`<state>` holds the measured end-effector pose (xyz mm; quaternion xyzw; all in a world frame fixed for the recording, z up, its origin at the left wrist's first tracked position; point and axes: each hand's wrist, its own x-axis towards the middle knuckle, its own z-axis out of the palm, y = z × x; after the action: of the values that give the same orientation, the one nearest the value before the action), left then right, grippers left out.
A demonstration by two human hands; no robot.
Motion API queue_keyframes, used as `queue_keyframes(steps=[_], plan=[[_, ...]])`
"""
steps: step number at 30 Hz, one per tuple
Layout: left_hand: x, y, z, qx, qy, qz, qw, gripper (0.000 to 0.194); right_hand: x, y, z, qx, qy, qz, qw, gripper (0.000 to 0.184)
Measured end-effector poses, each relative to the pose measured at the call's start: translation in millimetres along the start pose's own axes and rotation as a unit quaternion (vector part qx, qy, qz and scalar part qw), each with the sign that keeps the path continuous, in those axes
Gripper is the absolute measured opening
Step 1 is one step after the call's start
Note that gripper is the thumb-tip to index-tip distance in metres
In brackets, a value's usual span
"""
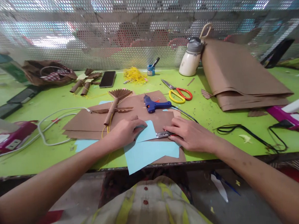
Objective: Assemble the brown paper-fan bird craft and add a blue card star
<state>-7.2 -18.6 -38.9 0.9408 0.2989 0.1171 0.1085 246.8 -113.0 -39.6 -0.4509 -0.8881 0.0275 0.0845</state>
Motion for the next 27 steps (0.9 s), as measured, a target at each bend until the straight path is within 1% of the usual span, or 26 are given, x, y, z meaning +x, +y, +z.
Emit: queue_keyframes(steps=[3, 6, 12, 18, 23, 27], plan=[[0.0, -0.2, -0.2, 0.000, -0.003, 0.005, 1.000, 0.027, -6.4, -4.7, -1.2, 0.001, -0.010, 0.029, 1.000, 0.040], [0.2, -0.6, -0.6, 0.006, -0.004, 0.004, 1.000, 0.027, -6.6, -9.3, -4.0, -0.001, -0.019, 0.044, 0.999, 0.040], [1.0, -0.3, -1.9, 0.004, 0.002, 0.000, 1.000, 0.025, 8.6, -17.2, -9.2, -0.016, -0.015, 0.027, 0.999, 0.038], [1.6, -0.3, -2.9, -0.023, 0.003, -0.009, 1.000, 0.025, 20.1, -25.6, -6.8, -0.027, 0.003, 0.005, 1.000, 0.034], [1.0, -1.2, -1.5, -0.020, 0.004, -0.004, 1.000, 0.026, 18.2, -29.5, -4.1, -0.009, 0.013, 0.014, 1.000, 0.035], [0.6, -2.1, -0.6, -0.036, 0.002, 0.002, 0.999, 0.026, 12.5, -39.6, -6.3, 0.020, -0.008, 0.013, 1.000, 0.035]])
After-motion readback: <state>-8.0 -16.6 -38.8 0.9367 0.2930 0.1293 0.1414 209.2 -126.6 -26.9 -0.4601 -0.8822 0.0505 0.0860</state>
